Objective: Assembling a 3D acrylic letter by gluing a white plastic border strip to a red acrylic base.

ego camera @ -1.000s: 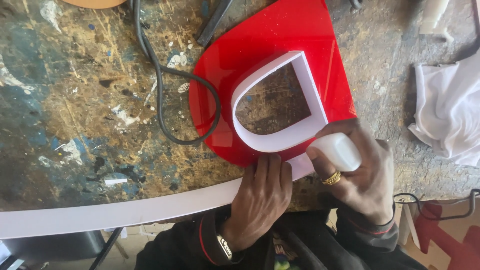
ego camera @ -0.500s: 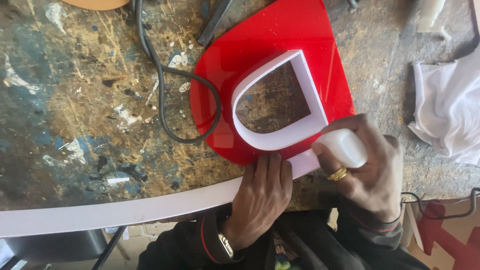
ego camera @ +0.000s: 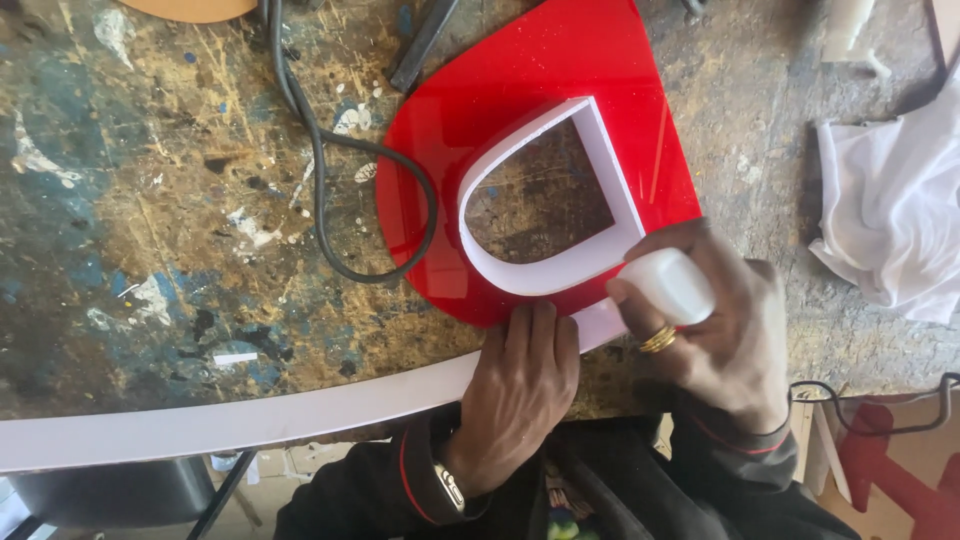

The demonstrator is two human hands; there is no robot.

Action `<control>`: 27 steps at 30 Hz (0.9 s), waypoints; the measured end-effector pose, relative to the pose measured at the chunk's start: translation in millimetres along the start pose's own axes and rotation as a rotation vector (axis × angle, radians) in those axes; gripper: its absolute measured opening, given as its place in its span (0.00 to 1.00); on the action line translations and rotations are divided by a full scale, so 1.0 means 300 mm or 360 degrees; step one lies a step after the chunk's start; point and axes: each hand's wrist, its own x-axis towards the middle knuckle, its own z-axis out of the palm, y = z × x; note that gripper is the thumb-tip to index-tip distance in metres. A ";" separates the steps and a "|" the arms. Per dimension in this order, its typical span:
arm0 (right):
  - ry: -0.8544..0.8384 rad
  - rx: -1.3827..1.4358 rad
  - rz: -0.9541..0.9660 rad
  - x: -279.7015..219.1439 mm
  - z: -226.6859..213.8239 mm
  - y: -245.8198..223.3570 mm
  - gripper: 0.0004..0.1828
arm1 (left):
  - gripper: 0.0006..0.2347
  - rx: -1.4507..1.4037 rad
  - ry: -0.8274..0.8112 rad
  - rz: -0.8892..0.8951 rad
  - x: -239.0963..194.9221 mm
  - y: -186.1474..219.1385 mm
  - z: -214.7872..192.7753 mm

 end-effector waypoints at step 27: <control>0.0819 0.0295 -0.0483 -0.070 -0.065 0.381 0.31 | 0.10 0.0254 0.0111 0.0019 -0.005 0.003 0.035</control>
